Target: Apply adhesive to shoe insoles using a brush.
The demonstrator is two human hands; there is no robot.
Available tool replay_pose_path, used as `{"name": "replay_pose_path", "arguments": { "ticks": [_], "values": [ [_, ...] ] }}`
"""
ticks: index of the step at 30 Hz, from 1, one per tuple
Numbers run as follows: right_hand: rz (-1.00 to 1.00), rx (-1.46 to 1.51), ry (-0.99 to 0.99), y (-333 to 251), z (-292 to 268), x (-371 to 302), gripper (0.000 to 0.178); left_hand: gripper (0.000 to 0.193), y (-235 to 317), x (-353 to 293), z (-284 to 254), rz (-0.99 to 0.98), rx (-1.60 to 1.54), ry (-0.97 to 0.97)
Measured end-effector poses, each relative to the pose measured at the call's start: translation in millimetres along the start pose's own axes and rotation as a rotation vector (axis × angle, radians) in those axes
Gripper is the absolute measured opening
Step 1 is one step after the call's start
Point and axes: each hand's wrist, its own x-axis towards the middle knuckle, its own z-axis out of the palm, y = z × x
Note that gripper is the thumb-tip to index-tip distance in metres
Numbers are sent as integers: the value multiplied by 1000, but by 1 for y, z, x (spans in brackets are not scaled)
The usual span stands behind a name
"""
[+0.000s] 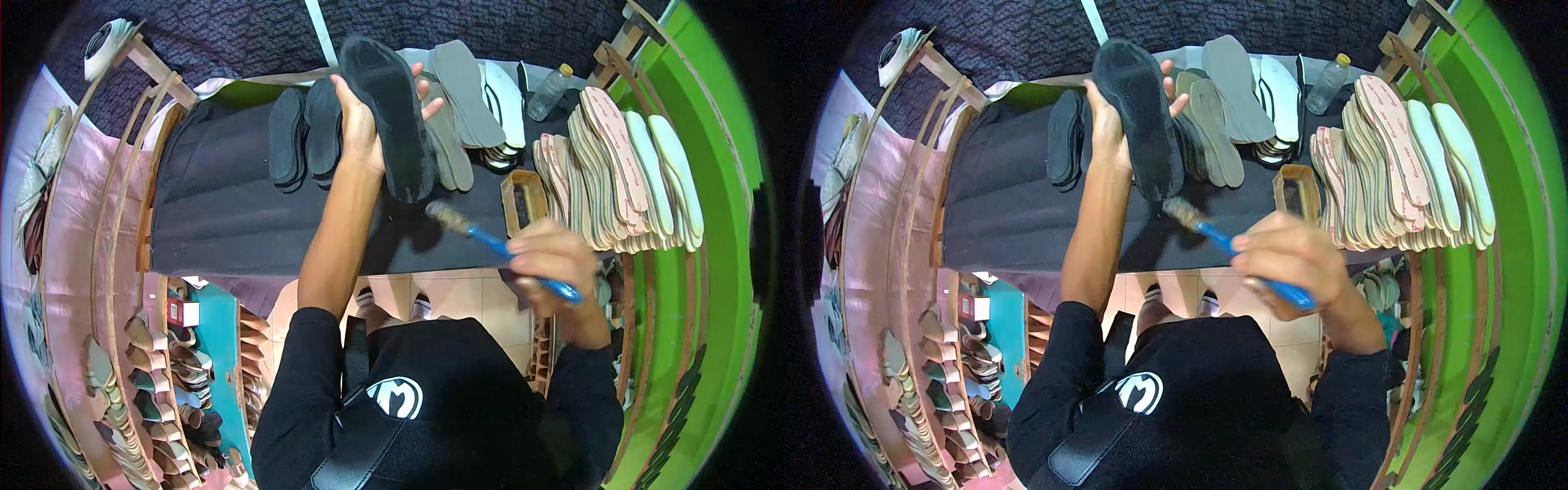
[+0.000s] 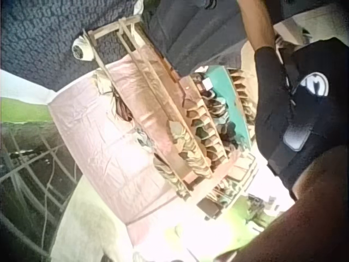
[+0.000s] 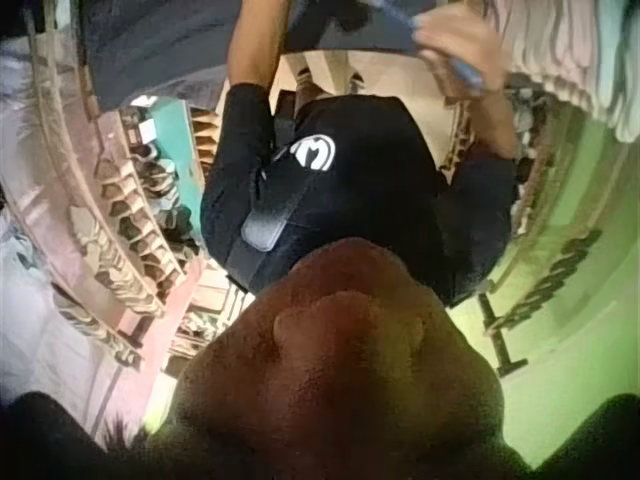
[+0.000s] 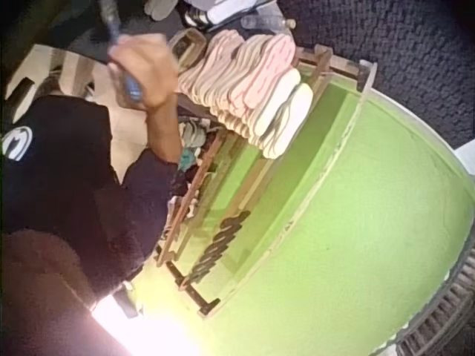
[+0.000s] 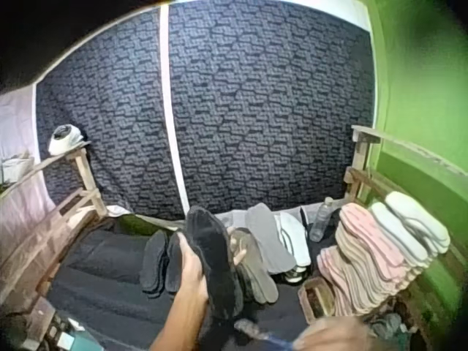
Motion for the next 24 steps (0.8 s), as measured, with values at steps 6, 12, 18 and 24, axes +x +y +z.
{"name": "replay_pose_path", "arguments": {
  "ticks": [6, 12, 18, 24],
  "values": [
    [-125, -294, 90, 36, -2, 38, 31, 94, -20, -6, 31, -53, 103, -90],
    [-183, -465, -74, 45, 27, 17, 31, 94, -28, -11, 42, -36, 184, 6],
    [-1, -100, -131, 20, 30, -23, 33, 93, -24, -15, 30, -34, 167, 19],
    [-117, -313, 107, 41, 8, 35, 38, 87, -33, -25, 30, -124, 236, -79]
  ]
}}
